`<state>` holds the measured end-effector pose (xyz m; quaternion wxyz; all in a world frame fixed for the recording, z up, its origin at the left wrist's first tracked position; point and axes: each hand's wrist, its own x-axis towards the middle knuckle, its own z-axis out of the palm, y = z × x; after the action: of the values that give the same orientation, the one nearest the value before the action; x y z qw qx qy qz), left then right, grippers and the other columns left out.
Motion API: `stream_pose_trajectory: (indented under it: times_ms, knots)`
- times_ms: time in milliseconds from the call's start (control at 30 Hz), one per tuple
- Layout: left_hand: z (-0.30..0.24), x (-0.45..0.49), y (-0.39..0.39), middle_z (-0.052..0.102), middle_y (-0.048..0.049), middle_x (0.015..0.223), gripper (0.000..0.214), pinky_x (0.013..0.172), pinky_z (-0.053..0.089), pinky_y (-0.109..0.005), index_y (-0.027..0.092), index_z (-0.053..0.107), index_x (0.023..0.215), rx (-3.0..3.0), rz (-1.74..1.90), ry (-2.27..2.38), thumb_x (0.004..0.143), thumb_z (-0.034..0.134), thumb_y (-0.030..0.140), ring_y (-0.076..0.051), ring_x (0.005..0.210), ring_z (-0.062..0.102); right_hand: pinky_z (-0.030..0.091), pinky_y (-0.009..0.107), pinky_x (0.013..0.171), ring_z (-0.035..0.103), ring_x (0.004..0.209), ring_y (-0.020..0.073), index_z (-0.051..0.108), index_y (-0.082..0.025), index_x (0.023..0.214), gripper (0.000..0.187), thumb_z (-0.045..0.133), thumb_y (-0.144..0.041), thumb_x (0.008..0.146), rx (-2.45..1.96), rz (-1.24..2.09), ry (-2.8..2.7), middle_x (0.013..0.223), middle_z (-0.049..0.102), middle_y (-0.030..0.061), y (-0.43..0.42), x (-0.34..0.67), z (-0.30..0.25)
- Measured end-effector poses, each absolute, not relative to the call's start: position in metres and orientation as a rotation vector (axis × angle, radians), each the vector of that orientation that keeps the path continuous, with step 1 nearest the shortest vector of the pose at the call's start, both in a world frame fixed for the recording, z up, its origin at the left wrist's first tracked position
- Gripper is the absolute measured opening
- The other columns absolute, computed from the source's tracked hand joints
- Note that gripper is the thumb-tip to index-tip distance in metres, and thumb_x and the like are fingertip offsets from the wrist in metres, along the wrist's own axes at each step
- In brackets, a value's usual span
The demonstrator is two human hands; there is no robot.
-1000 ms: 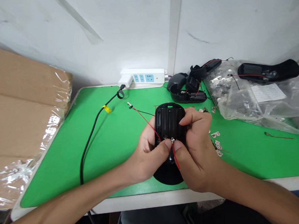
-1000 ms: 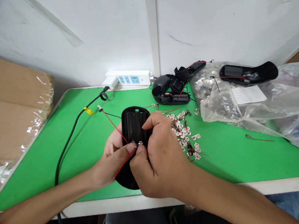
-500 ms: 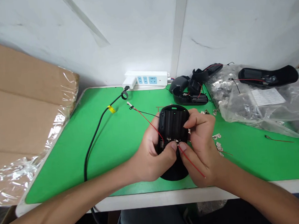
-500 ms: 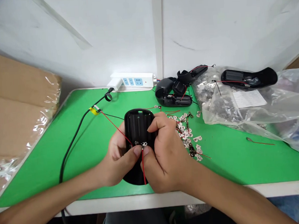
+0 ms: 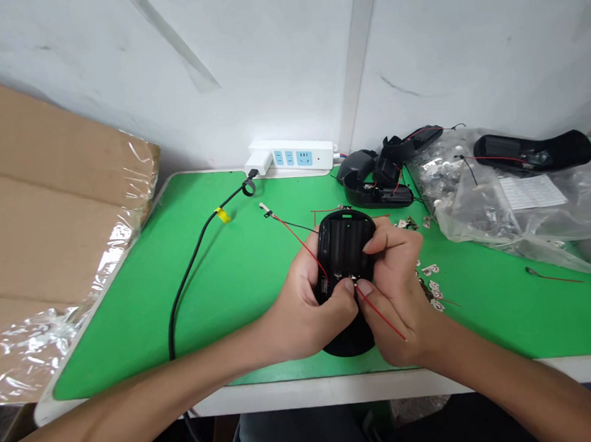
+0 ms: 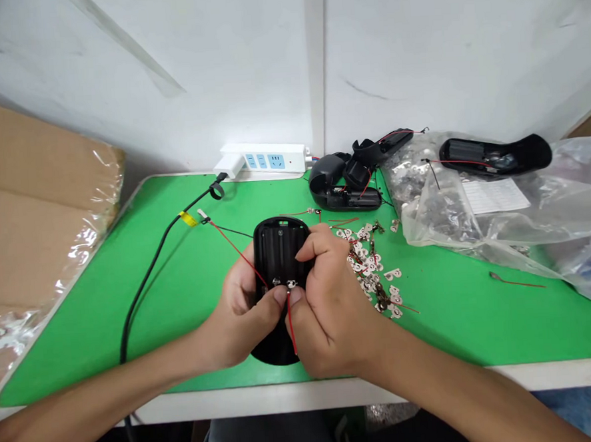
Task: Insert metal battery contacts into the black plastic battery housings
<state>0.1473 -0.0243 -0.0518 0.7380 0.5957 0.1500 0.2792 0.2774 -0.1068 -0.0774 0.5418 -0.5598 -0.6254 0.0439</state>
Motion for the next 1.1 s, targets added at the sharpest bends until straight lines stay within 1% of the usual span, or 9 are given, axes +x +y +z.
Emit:
stream_pose_trajectory:
  times_ms: [200,467,700,800,900,1000,1067,1100]
  knots:
    - [-0.055,0.146,-0.025,0.068,-0.0037,0.105,0.033,0.088,0.053,-0.025,0.023,0.059,0.126,1.271,0.604,0.300,0.093,0.068,0.024,-0.016,0.094,0.064,0.044,0.049,0.089,0.043,0.103,0.0259,0.031,-0.025,0.120,0.044,0.048,-0.017,0.081,-1.338,0.098,-1.522,0.115,0.033,0.0073,-0.107,0.278,-0.074]
    - [-0.052,0.149,-0.028,0.069,-0.0031,0.101,0.033,0.084,0.053,-0.026,0.022,0.061,0.120,1.203,0.595,0.357,0.090,0.073,0.027,-0.017,0.090,0.065,0.042,0.051,0.094,0.043,0.107,0.0264,0.030,-0.025,0.120,0.042,0.047,-0.014,0.084,-1.356,0.151,-1.511,0.116,0.032,0.0079,-0.109,0.275,-0.069]
    - [-0.050,0.152,-0.028,0.070,-0.0026,0.097,0.030,0.085,0.053,-0.028,0.021,0.063,0.113,1.209,0.640,0.399,0.085,0.074,0.024,-0.019,0.091,0.067,0.043,0.049,0.091,0.044,0.104,0.0254,0.029,-0.024,0.119,0.039,0.046,-0.015,0.085,-1.326,0.203,-1.471,0.116,0.035,0.0075,-0.108,0.273,-0.072]
    - [-0.055,0.152,-0.027,0.070,-0.0028,0.100,0.038,0.084,0.055,-0.028,0.021,0.061,0.119,1.246,0.639,0.403,0.084,0.074,0.024,-0.019,0.092,0.068,0.044,0.049,0.090,0.045,0.102,0.0253,0.029,-0.025,0.118,0.037,0.045,-0.016,0.086,-1.358,0.210,-1.460,0.115,0.037,0.0073,-0.107,0.274,-0.072]
    - [-0.060,0.152,-0.024,0.070,-0.0045,0.106,0.040,0.086,0.056,-0.029,0.021,0.060,0.127,1.300,0.667,0.371,0.089,0.071,0.027,-0.020,0.098,0.068,0.046,0.049,0.090,0.047,0.103,0.0254,0.031,-0.025,0.118,0.036,0.046,-0.016,0.087,-1.380,0.214,-1.492,0.115,0.038,0.0073,-0.107,0.278,-0.067]
    - [-0.064,0.152,-0.018,0.070,-0.0056,0.117,0.042,0.093,0.057,-0.031,0.025,0.055,0.135,1.350,0.797,0.300,0.095,0.068,0.028,-0.019,0.104,0.068,0.048,0.051,0.097,0.049,0.115,0.0275,0.032,-0.025,0.127,0.044,0.050,-0.016,0.088,-1.316,0.237,-1.542,0.126,0.040,0.0107,-0.106,0.282,-0.058]
    - [-0.065,0.152,-0.013,0.068,-0.0059,0.126,0.049,0.098,0.057,-0.035,0.029,0.049,0.141,1.362,0.905,0.244,0.096,0.068,0.026,-0.020,0.110,0.068,0.047,0.053,0.105,0.047,0.127,0.0299,0.031,-0.024,0.135,0.052,0.055,-0.019,0.090,-1.262,0.210,-1.511,0.137,0.038,0.0136,-0.105,0.282,-0.052]
    - [-0.065,0.152,-0.011,0.066,-0.0063,0.132,0.051,0.101,0.057,-0.037,0.030,0.047,0.144,1.368,0.949,0.209,0.097,0.067,0.026,-0.021,0.114,0.067,0.046,0.054,0.108,0.046,0.131,0.0308,0.032,-0.024,0.137,0.054,0.059,-0.022,0.090,-1.258,0.171,-1.480,0.138,0.039,0.0141,-0.105,0.281,-0.050]
